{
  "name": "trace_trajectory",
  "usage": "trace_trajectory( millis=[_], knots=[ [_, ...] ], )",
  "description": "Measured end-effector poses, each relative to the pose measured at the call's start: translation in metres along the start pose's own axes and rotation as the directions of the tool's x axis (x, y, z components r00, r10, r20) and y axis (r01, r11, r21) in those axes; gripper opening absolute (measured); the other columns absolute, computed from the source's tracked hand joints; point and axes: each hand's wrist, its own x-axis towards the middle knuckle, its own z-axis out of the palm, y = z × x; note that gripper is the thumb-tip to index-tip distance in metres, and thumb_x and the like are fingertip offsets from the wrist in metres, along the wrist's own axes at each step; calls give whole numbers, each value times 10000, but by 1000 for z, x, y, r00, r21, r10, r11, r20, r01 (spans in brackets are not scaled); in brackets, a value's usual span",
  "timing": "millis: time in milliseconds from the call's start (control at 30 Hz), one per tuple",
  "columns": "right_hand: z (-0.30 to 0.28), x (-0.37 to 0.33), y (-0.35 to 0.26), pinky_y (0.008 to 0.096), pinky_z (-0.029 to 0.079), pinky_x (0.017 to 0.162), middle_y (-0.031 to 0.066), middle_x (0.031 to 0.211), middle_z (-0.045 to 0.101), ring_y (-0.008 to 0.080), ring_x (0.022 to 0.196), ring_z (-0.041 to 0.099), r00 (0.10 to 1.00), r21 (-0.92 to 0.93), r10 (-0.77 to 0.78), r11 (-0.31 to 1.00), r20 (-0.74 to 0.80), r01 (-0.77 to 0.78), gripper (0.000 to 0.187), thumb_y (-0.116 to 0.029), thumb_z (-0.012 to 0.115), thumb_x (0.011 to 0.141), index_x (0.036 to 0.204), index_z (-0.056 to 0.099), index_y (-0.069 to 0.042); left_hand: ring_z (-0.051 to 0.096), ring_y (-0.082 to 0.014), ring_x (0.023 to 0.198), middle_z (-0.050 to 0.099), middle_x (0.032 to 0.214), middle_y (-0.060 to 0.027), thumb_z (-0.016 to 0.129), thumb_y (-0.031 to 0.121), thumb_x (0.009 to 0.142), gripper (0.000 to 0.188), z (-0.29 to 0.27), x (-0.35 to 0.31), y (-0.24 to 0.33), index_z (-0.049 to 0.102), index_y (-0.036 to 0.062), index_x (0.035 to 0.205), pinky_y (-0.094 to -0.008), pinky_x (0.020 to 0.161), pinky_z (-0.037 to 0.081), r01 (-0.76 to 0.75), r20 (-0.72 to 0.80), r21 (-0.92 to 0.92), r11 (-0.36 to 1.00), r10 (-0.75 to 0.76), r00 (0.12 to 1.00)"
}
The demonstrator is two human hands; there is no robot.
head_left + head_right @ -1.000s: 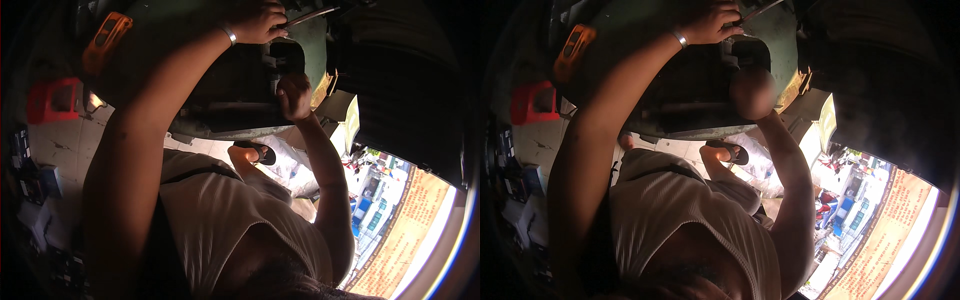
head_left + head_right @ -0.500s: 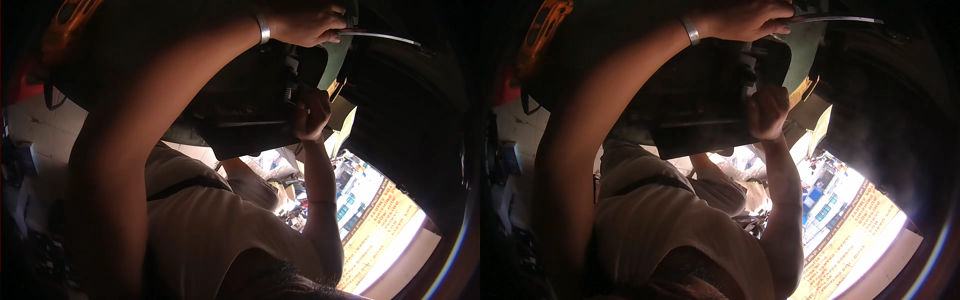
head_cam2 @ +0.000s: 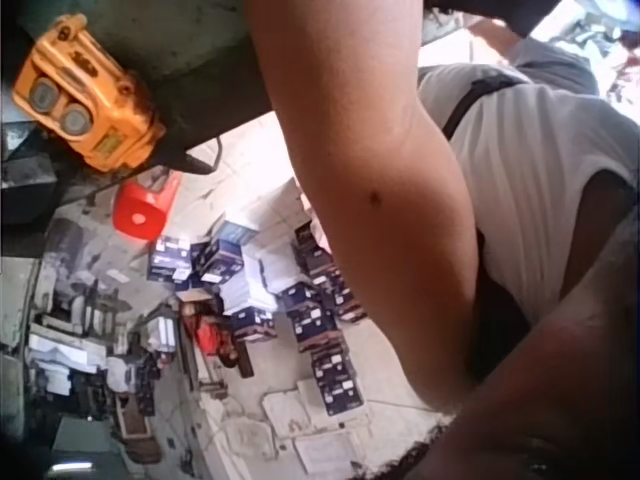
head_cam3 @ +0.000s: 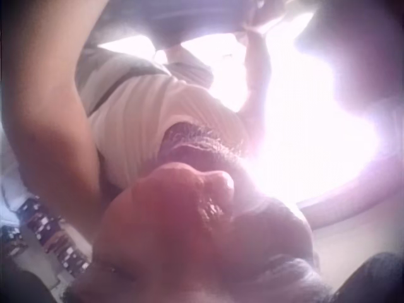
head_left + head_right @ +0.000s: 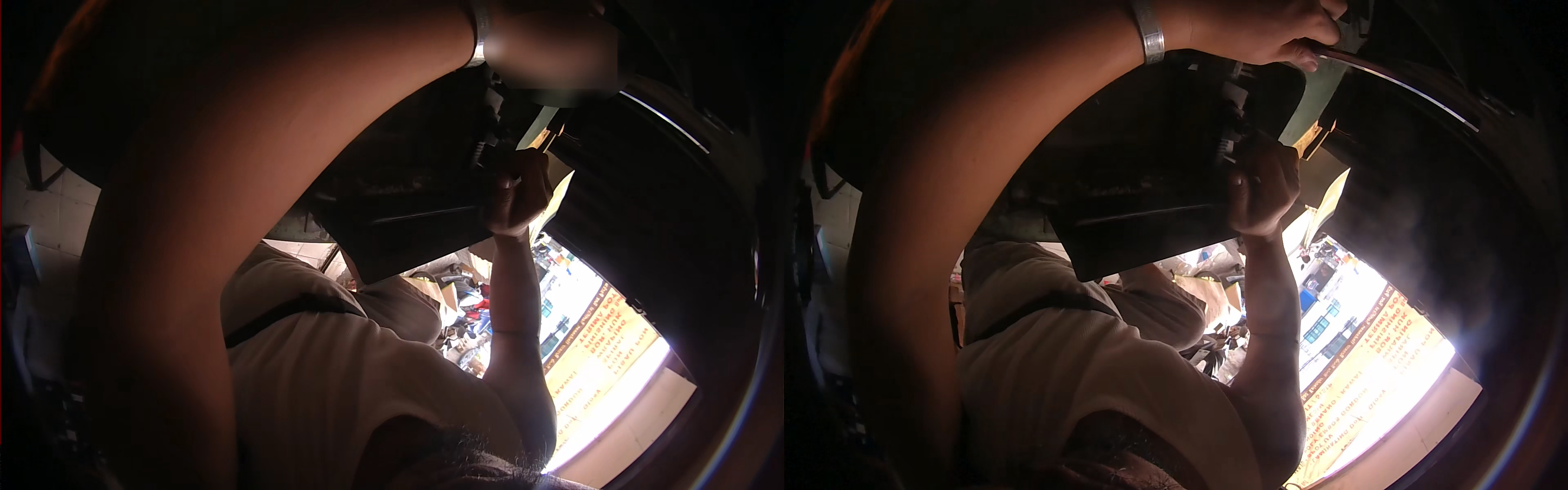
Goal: The person uses a screwdriver and a wrench to work on a green industrial machine, loosening and tightening parts around a metal blade mechanism.
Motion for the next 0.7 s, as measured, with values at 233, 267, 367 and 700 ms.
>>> trace_trajectory(
  millis=[233, 267, 367, 700],
  knots=[
    [1, -7, -2, 330, 442, 749, 101, 880, 616, 201, 809, 572, 996, 56, 58, 997, -65, -54, 424, -390, 659, 979, 1006, 636, 33, 599, -228, 1091, 668, 990, -55, 752, 406, 866, 316, -1, -2, 0, 769, 92, 891, -428, 992, 428, -24, 28, 26, 999, 24, 999],
    [2, -7, -1, 325, 436, 774, 97, 936, 608, 183, 840, 567, 988, 102, 77, 993, -132, -64, 461, -403, 679, 974, 1082, 602, 39, 599, -228, 1091, 668, 990, -55, 752, 406, 866, 316, -2, -1, 1, 769, 92, 891, -428, 992, 428, -35, 29, 30, 999, 34, 999],
    [-5, 12, 18, 347, 457, 864, 101, 1040, 548, 196, 918, 585, 863, 77, 132, 991, -488, -108, 617, -437, 698, 972, 1258, 438, 43, 590, -231, 1111, 663, 1002, -48, 759, 397, 858, 301, -2, 1, 2, 772, 99, 895, -429, 1021, 409, -33, 90, -10, 999, 34, 995],
    [-53, 162, 59, 392, 573, 911, 78, 1259, 603, 191, 1050, 662, 545, 105, -53, 961, -837, 255, 578, -481, 551, 1027, 1395, 468, -43, 575, -255, 1198, 681, 1101, -72, 740, 345, 873, 274, 12, 1, 5, 776, 87, 959, -441, 1065, 394, 1, 32, 105, 994, -5, 999]
  ],
)
